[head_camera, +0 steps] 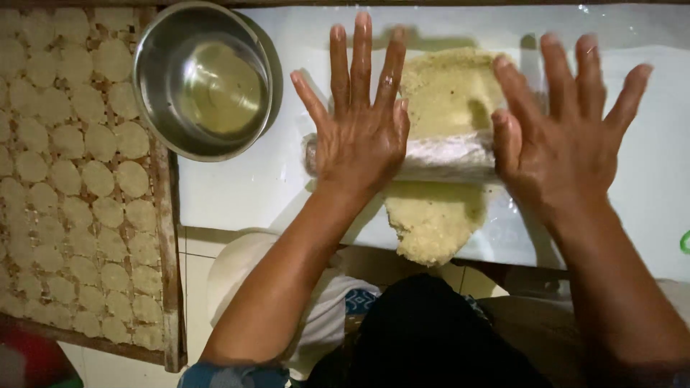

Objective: Flattening dough balls into thin discs using a rolling pin and a circular press.

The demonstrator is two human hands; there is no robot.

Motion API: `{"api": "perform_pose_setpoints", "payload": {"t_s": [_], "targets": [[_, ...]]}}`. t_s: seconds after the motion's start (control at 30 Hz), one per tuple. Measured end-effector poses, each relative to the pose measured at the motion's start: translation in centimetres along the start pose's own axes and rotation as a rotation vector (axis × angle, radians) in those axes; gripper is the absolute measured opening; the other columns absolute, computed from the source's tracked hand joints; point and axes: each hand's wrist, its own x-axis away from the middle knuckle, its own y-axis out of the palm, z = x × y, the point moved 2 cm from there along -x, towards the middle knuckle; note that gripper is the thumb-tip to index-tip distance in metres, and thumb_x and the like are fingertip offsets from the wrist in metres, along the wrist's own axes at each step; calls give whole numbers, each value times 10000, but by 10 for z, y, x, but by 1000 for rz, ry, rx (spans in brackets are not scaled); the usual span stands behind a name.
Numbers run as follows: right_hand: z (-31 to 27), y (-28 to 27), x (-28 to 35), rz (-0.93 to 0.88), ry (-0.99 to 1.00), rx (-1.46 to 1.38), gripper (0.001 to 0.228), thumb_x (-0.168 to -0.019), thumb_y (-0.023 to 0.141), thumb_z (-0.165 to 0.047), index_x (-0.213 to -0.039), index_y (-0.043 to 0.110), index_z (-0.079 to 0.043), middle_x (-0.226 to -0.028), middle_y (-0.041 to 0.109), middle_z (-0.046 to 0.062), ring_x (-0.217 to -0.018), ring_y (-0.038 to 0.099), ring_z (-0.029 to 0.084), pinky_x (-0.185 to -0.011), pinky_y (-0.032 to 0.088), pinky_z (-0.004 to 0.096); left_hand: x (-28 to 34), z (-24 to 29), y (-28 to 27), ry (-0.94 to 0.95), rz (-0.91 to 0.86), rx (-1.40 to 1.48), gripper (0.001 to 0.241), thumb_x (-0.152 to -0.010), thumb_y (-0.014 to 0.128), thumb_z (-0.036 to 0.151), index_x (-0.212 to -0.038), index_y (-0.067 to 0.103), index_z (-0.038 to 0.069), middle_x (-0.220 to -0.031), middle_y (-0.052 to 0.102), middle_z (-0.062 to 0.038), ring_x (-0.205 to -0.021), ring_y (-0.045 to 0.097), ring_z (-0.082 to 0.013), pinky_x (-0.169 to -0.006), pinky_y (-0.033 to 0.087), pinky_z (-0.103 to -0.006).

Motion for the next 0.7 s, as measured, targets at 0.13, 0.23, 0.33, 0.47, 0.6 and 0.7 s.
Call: {"api": "perform_pose_setpoints", "payload": {"t_s": [0.13,0.23,0.33,0.47,0.6,0.7], "targets": [[-2,-12,-22,18,-3,-3,821,-1154,198,-553,-1738,471,-44,-1745,89,178,-1555,-16,396,-1085,-149,730,-22,-1,-1,-51,57,-63,747,-1295,597,532,-1715,59,230,-1710,-19,-144,-1556,-41,-368,-1221,114,-746],[0,-19,-39,161,-182,0,858,-1210,148,-585,-1701,514,16,-1617,229,368,-1443,76,545,-991,-120,779,-38,-2,-12,-69,108,-54,686,-1354,646,482,-1704,126,203,-1664,22,-147,-1548,22,-358,-1237,130,-721],[-1,-24,-49,176,-193,33,889,-1196,145,-643,-1726,490,-17,-1600,210,335,-1436,98,589,-981,-90,818,-49,-4,-15,-34,347,39,530,-1196,677,259,-1574,317,162,-1567,245,-113,-1431,250,-351,-1183,136,-716],[0,-22,-52,182,-190,120,683,-1216,262,-477,-1689,482,-37,-1643,209,270,-1415,169,578,-1012,59,791,-44,-3,-19,63,795,92,402,-966,729,153,-1327,574,69,-1381,569,-100,-1172,553,-361,-1068,319,-652],[1,-13,-29,115,-95,-6,1105,-1014,-4,-885,-1707,402,-126,-1706,111,230,-1490,-57,405,-1085,-149,714,-22,-1,-21,-20,312,82,663,-1194,692,317,-1657,246,156,-1677,145,-114,-1538,82,-344,-1164,9,-773],[28,20,2,101,-76,188,921,-1209,151,-689,-1862,500,-142,-1776,-118,-33,-1574,-183,226,-1227,-114,629,-1,6,-3,-34,144,149,739,-1249,602,451,-1683,100,125,-1717,11,-144,-1552,-54,-357,-1131,-112,-739]]}}
